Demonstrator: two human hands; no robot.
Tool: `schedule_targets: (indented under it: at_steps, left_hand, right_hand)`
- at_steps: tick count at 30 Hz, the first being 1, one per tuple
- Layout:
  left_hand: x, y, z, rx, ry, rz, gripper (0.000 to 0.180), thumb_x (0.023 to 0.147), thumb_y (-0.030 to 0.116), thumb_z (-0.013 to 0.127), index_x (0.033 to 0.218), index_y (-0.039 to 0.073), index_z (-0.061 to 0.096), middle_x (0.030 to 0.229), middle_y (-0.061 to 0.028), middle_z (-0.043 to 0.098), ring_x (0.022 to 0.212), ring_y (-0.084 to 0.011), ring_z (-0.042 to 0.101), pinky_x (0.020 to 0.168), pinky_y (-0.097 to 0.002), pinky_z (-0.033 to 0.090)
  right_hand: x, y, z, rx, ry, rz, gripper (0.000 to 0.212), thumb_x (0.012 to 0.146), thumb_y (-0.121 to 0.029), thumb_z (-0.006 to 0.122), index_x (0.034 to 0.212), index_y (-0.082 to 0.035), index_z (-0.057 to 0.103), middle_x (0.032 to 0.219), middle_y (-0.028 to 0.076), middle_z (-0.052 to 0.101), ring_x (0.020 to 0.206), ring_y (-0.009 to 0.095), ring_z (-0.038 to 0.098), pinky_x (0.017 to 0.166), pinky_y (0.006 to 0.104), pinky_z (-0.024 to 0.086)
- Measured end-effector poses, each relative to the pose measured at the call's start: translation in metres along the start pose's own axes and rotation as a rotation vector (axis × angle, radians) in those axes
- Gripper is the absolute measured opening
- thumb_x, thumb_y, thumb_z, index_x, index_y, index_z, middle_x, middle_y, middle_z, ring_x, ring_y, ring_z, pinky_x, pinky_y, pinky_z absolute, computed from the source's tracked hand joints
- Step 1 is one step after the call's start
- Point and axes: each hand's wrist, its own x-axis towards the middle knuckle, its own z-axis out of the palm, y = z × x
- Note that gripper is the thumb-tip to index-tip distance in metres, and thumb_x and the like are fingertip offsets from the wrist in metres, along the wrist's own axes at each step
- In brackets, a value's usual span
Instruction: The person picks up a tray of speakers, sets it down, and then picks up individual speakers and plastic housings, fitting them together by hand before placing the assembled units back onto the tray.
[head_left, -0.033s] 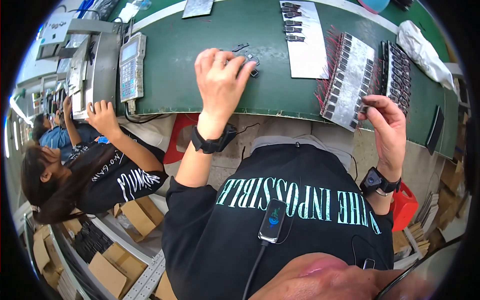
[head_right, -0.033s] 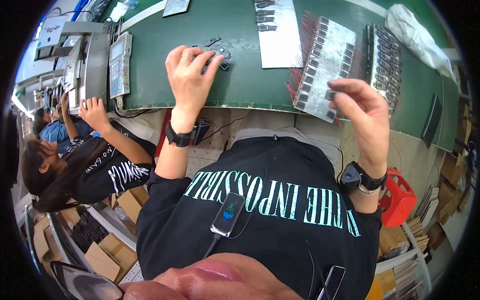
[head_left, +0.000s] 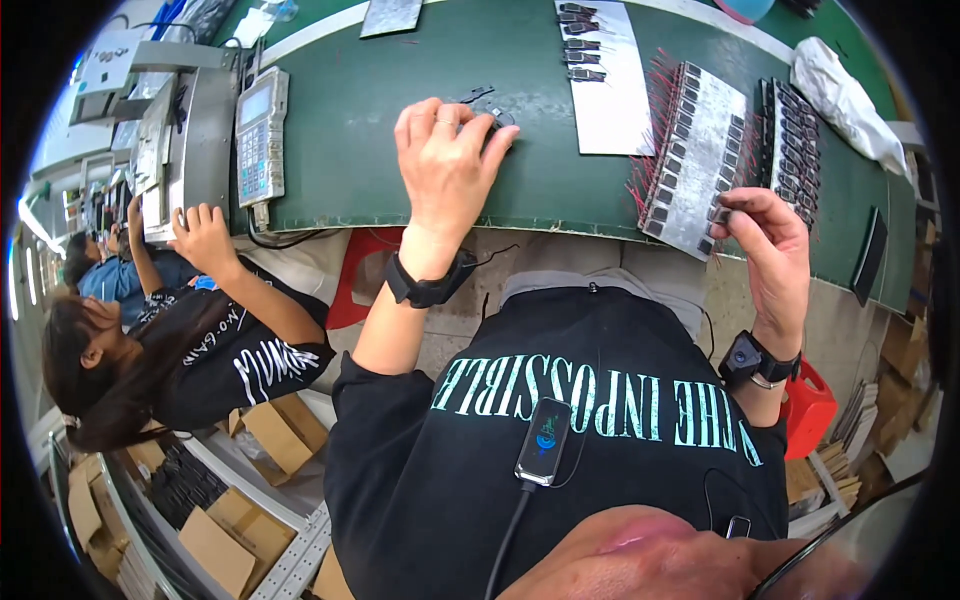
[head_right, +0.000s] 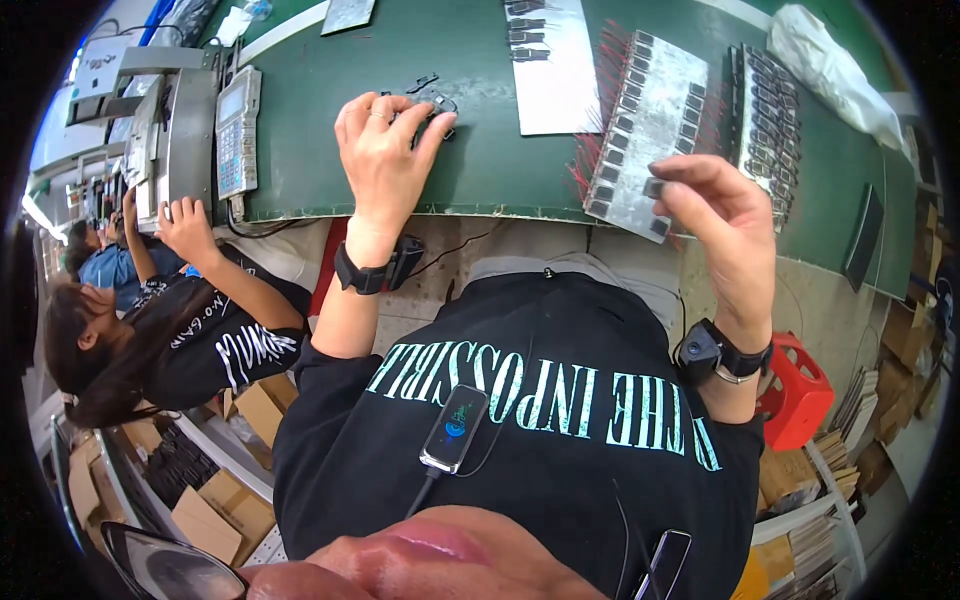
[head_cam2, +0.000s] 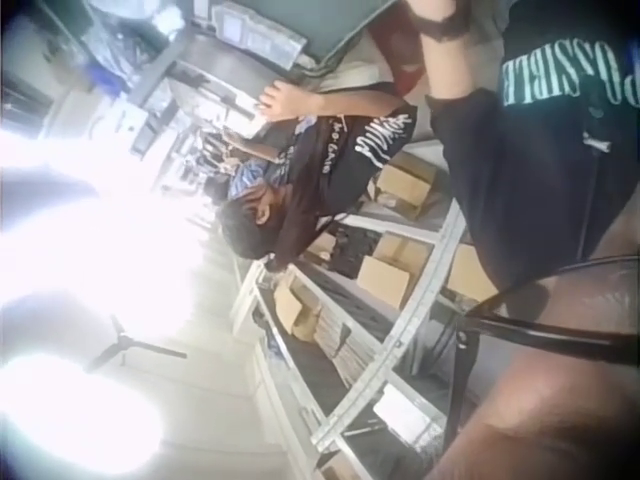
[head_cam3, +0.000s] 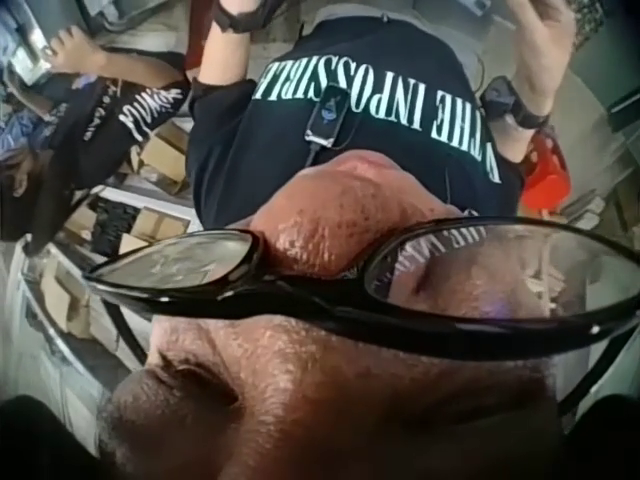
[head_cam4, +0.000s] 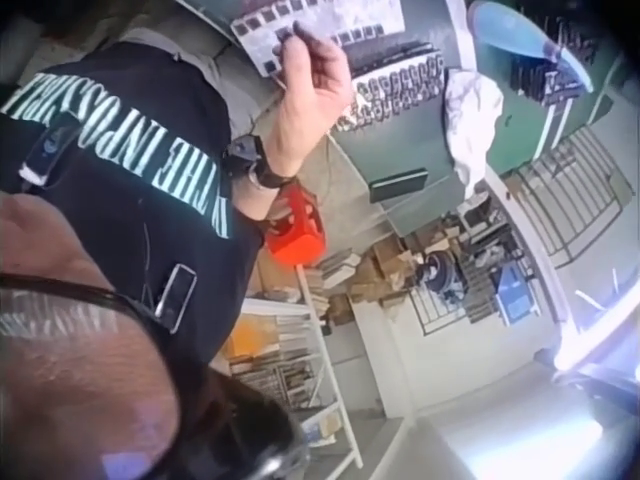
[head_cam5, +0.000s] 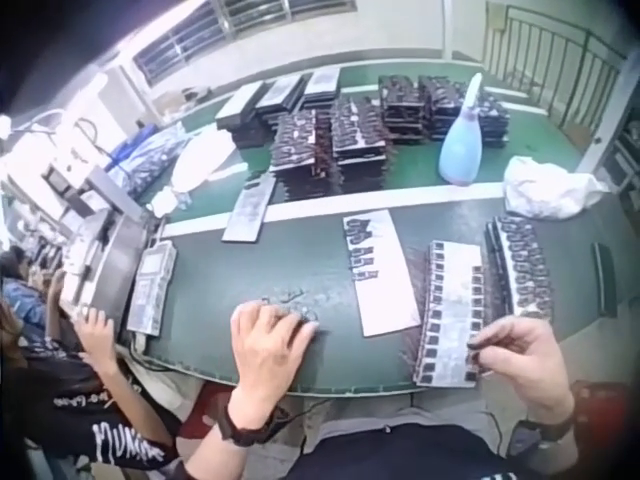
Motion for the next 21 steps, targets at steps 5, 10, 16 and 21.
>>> schedule_targets:
  at_steps: [5, 10, 16, 21]
  left_hand:
    - [0.006, 0.02, 0.017, 0.035, 0.01, 0.037, 0.023, 0.078, 0.022, 0.079, 0.094, 0.008, 0.072, 0.092, -0.0043, 0.066, 0.1, -0.0282, 0.057, 0.093, -0.0434, 0.044]
    - [0.005, 0.027, 0.018, -0.094, -0.033, 0.108, 0.021, 0.08, 0.021, 0.078, 0.094, 0.008, 0.071, 0.094, -0.0055, 0.066, 0.099, -0.0276, 0.059, 0.09, -0.0403, 0.046]
    - [0.017, 0.043, 0.015, 0.02, -0.071, -0.065, 0.015, 0.082, 0.016, 0.075, 0.095, 0.008, 0.07, 0.096, -0.0061, 0.067, 0.097, -0.0275, 0.06, 0.089, -0.0417, 0.047]
    - [0.015, 0.037, 0.021, -0.097, -0.072, -0.056, 0.016, 0.083, 0.016, 0.074, 0.097, 0.008, 0.071, 0.097, -0.0062, 0.068, 0.093, -0.0272, 0.061, 0.087, -0.041, 0.047]
  right_hand:
    - [0.003, 0.003, -0.002, 0.02, -0.091, 0.006, 0.015, 0.099, -0.009, 0.059, 0.111, -0.001, 0.062, 0.098, 0.009, 0.069, 0.084, 0.012, 0.066, 0.079, 0.0261, 0.052]
    - [0.003, 0.003, -0.004, 0.099, -0.09, -0.01, 0.017, 0.099, -0.009, 0.058, 0.114, -0.002, 0.061, 0.097, 0.009, 0.07, 0.083, 0.011, 0.066, 0.078, 0.0256, 0.052]
    - [0.004, 0.001, 0.005, 0.039, 0.043, -0.023, 0.017, 0.099, -0.01, 0.059, 0.114, -0.003, 0.061, 0.099, 0.01, 0.071, 0.083, 0.011, 0.066, 0.077, 0.0247, 0.052]
    - [0.011, 0.0, -0.003, 0.073, 0.015, 0.012, 0.018, 0.098, -0.011, 0.06, 0.114, -0.002, 0.062, 0.099, 0.009, 0.072, 0.084, 0.011, 0.066, 0.079, 0.0255, 0.053]
